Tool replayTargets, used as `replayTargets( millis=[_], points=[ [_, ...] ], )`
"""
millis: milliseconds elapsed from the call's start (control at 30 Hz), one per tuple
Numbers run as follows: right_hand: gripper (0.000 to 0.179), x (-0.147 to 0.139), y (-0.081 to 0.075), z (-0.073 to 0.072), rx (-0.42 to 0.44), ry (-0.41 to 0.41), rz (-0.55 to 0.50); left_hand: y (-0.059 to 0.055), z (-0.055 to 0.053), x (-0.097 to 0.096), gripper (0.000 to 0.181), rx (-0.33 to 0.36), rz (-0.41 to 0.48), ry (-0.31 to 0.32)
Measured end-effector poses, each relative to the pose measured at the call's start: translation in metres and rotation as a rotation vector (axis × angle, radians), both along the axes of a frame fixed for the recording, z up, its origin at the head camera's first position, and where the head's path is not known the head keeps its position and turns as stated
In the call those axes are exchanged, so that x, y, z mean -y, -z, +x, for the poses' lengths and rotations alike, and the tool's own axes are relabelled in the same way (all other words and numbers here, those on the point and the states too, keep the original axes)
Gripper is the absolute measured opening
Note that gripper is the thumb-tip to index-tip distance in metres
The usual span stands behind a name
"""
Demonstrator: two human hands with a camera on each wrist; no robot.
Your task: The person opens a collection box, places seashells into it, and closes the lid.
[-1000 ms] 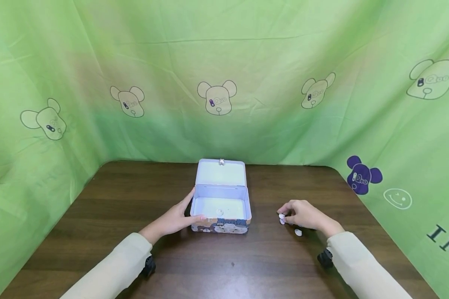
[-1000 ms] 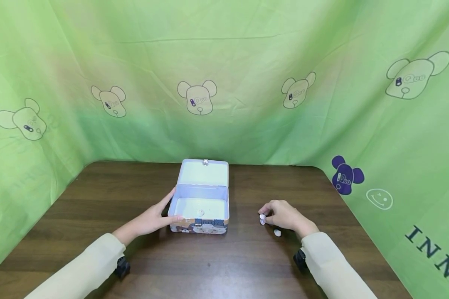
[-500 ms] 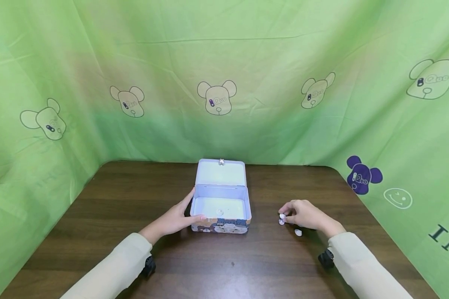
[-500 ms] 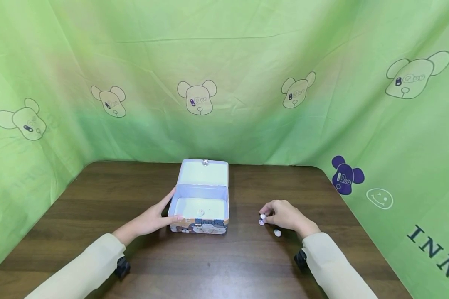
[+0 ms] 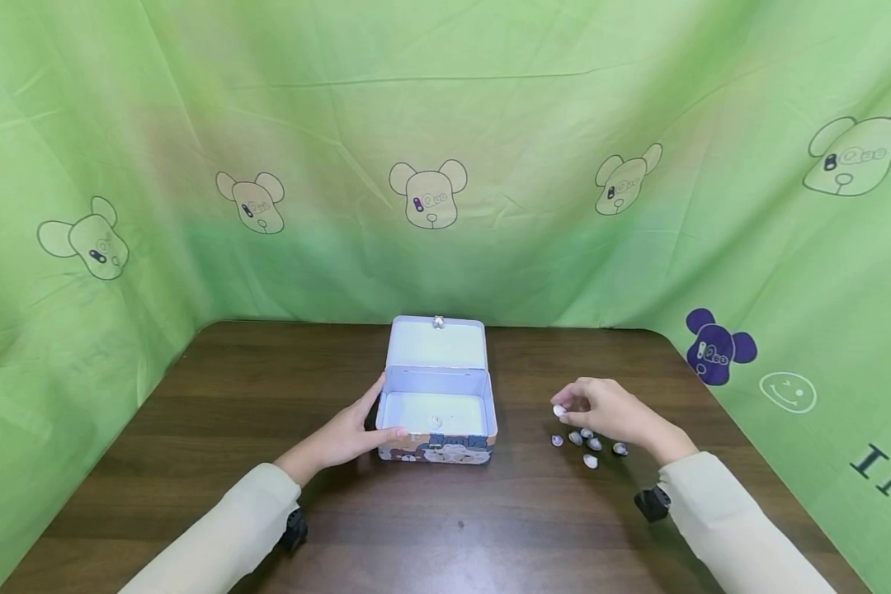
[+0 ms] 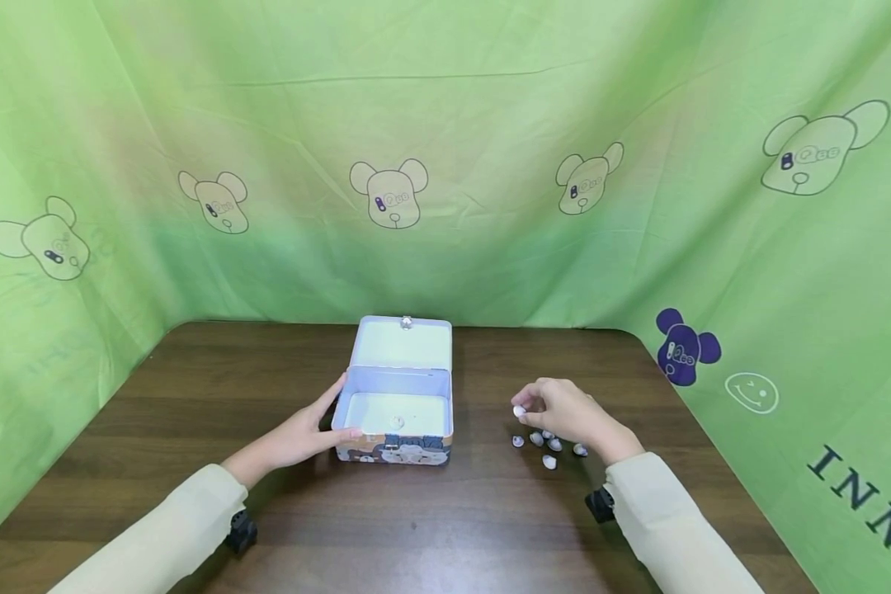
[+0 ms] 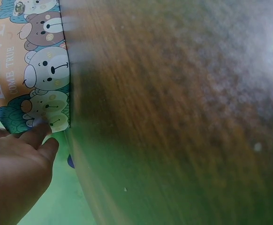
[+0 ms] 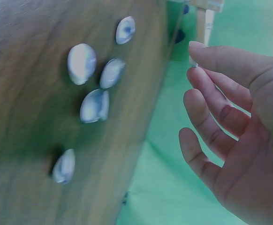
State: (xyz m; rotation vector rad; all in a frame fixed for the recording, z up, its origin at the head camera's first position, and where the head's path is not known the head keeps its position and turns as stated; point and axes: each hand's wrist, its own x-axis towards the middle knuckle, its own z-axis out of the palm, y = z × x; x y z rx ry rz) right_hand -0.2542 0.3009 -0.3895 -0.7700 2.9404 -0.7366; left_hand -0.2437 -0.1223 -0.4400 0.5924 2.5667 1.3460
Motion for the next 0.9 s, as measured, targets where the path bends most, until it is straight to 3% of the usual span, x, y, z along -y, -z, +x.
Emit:
replayTargets(
  millis=[433, 900],
  points=[
    [0.018, 0.030, -0.016, -0.002, -0.096, -0.064, -0.039, -0.001, 0.001, 0.000, 0.103, -0.002, -0.008, 0.004],
    [0.019, 0.086, -0.019, -0.014, -0.101, -0.148, -0.110, -0.002, 0.002, 0.000, 0.104, 0.012, 0.003, -0.011]
  ],
)
